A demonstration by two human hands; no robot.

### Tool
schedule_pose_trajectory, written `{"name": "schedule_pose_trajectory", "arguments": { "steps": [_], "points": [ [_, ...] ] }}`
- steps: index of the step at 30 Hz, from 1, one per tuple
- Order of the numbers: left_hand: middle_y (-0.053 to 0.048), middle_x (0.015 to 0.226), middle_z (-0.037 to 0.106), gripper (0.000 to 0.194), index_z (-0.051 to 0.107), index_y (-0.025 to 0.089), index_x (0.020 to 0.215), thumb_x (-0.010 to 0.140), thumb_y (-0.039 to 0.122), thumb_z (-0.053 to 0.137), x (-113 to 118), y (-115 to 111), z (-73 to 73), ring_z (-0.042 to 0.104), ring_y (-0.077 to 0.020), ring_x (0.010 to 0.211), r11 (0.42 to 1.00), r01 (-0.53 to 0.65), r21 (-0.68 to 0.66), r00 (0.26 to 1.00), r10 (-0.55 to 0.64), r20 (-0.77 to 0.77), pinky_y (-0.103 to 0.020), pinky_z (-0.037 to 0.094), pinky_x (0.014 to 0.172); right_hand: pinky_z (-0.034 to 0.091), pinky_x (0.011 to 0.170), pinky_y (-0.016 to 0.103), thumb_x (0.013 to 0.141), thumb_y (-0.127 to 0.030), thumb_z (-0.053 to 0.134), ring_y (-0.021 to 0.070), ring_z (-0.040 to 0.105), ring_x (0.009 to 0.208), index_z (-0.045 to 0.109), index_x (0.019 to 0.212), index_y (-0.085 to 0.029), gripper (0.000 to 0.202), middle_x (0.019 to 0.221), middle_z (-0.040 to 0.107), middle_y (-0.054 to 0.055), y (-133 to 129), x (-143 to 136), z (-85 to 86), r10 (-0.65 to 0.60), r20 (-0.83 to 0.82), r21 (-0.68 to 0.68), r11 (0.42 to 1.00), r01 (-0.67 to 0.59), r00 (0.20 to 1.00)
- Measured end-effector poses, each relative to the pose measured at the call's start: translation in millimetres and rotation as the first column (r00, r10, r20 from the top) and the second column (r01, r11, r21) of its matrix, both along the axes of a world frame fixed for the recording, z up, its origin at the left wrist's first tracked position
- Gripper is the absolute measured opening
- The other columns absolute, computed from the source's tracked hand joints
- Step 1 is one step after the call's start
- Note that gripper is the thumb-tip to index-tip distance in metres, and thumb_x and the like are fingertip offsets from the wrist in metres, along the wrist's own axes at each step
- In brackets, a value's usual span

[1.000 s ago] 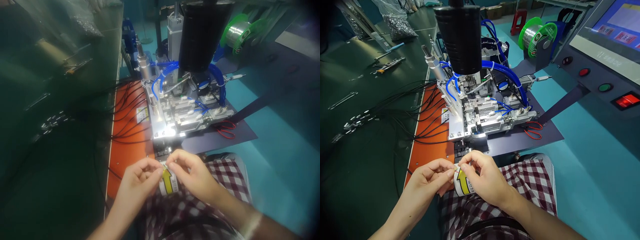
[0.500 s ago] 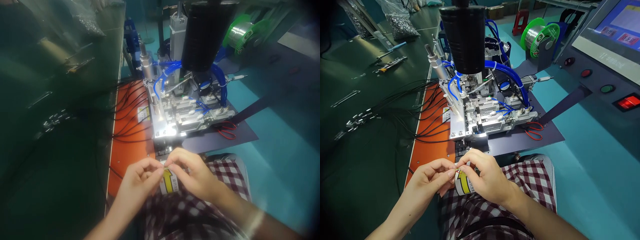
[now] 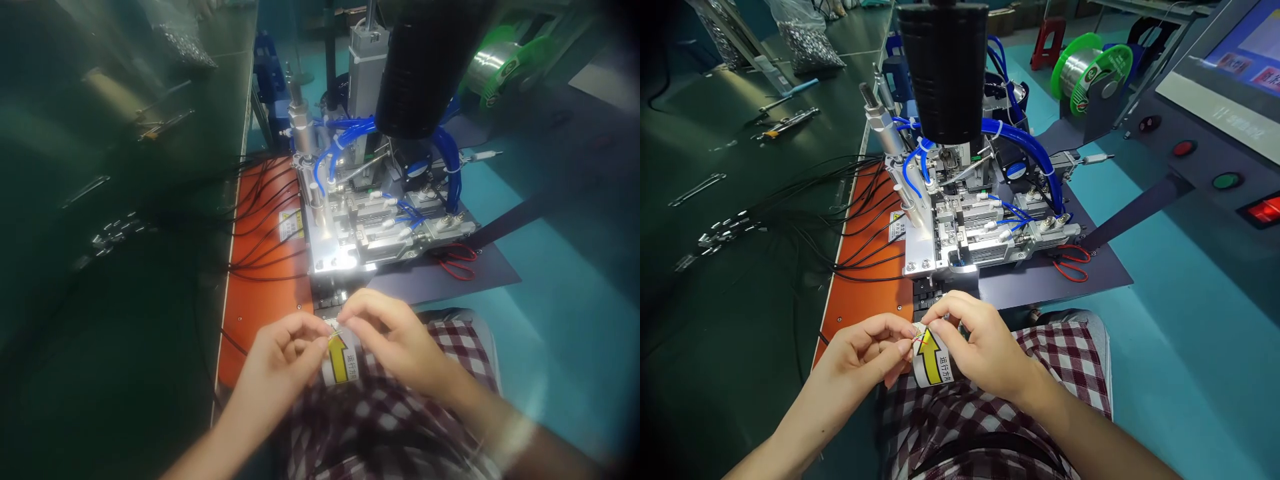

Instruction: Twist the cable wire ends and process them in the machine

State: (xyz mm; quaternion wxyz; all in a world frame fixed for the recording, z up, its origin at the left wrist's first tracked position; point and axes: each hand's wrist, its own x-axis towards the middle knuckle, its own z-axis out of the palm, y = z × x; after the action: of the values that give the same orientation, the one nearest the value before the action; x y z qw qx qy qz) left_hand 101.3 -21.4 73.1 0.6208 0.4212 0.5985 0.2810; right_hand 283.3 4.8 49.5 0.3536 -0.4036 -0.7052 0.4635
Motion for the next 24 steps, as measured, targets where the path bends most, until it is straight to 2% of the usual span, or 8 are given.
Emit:
{"name": "schedule_pose_trajectory", "arguments": {
  "steps": [3,6,11,15,17,19,22,24],
  "points": [
    [0.003,0.056,0.056,0.014,0.064,0.016,0.081,0.076,0.030,0.064,2,-3,-0.7,0.045,-0.0075,0.047,0.999,-0.005,0.054,1.000,0.006,-0.019,-0.017,0.034,0.045,0.043,0.057,0.023,0.089,-0.016,0.052,0.0125,0.056,0.067,0.063,0.083,-0.020,0.013,0.076,0.062,0.000,-2,2,2.7,-0.043,0.049,-0.113,0.992,0.048,0.998],
    [0.003,0.061,0.057,0.012,0.065,0.018,0.083,0.078,0.029,0.064,2,-6,-5.7,0.045,-0.0072,0.050,0.993,0.008,0.115,0.999,-0.003,-0.043,-0.016,0.034,0.045,0.038,0.050,0.021,0.085,-0.017,0.057,0.0103,0.052,0.059,0.062,0.078,-0.019,0.009,0.067,0.058,-0.003,-4,1,5.3,-0.028,0.080,-0.151,0.988,0.040,0.996],
    [0.002,0.069,0.060,0.009,0.065,0.020,0.085,0.082,0.028,0.062,1,-9,-12.6,0.050,-0.0091,0.058,0.982,0.065,0.178,0.995,-0.050,-0.090,-0.017,0.040,0.052,0.037,0.051,0.020,0.082,-0.012,0.056,0.0093,0.051,0.059,0.060,0.075,-0.018,0.010,0.067,0.056,-0.003,-2,-3,9.2,0.002,0.106,-0.117,0.993,0.010,0.994],
    [0.003,0.069,0.061,0.008,0.064,0.021,0.085,0.083,0.027,0.059,2,-11,-11.4,0.054,-0.0099,0.059,0.966,0.106,0.235,0.986,-0.071,-0.154,-0.018,0.043,0.055,0.036,0.051,0.022,0.081,-0.011,0.054,0.0088,0.049,0.056,0.058,0.073,-0.018,0.012,0.066,0.055,-0.004,0,-3,13.2,0.042,0.208,-0.059,0.998,-0.030,0.977],
    [0.003,0.068,0.062,0.007,0.064,0.022,0.084,0.083,0.026,0.059,3,-11,-10.6,0.055,-0.0104,0.060,0.956,0.126,0.266,0.978,-0.076,-0.192,-0.018,0.043,0.054,0.035,0.052,0.022,0.082,-0.011,0.053,0.0088,0.048,0.056,0.057,0.073,-0.018,0.012,0.066,0.055,-0.004,-1,-3,13.6,0.038,0.266,0.023,0.999,-0.046,0.963],
    [0.002,0.072,0.064,0.008,0.064,0.022,0.085,0.083,0.027,0.058,3,-11,-11.1,0.058,-0.0120,0.063,0.950,0.141,0.278,0.972,-0.079,-0.221,-0.019,0.045,0.055,0.033,0.054,0.025,0.083,-0.011,0.052,0.0102,0.048,0.057,0.056,0.075,-0.017,0.011,0.067,0.056,-0.002,-2,-3,11.5,0.017,0.320,0.196,0.977,-0.083,0.947],
    [0.000,0.077,0.067,0.010,0.064,0.021,0.086,0.083,0.029,0.058,3,-11,-13.9,0.061,-0.0147,0.068,0.954,0.119,0.275,0.971,-0.055,-0.231,-0.022,0.047,0.059,0.027,0.053,0.029,0.087,-0.014,0.049,0.0131,0.043,0.057,0.059,0.077,-0.015,0.015,0.066,0.055,0.001,-4,-2,4.3,-0.029,0.396,0.499,0.846,-0.188,0.918],
    [-0.001,0.078,0.068,0.011,0.064,0.020,0.085,0.082,0.029,0.059,3,-12,-15.8,0.062,-0.0152,0.069,0.963,0.081,0.258,0.977,-0.025,-0.212,-0.022,0.048,0.059,0.025,0.053,0.031,0.089,-0.013,0.046,0.0140,0.041,0.057,0.060,0.076,-0.014,0.019,0.064,0.054,0.001,-4,0,-0.7,-0.031,0.407,0.587,0.774,-0.235,0.913]
  ]
}}
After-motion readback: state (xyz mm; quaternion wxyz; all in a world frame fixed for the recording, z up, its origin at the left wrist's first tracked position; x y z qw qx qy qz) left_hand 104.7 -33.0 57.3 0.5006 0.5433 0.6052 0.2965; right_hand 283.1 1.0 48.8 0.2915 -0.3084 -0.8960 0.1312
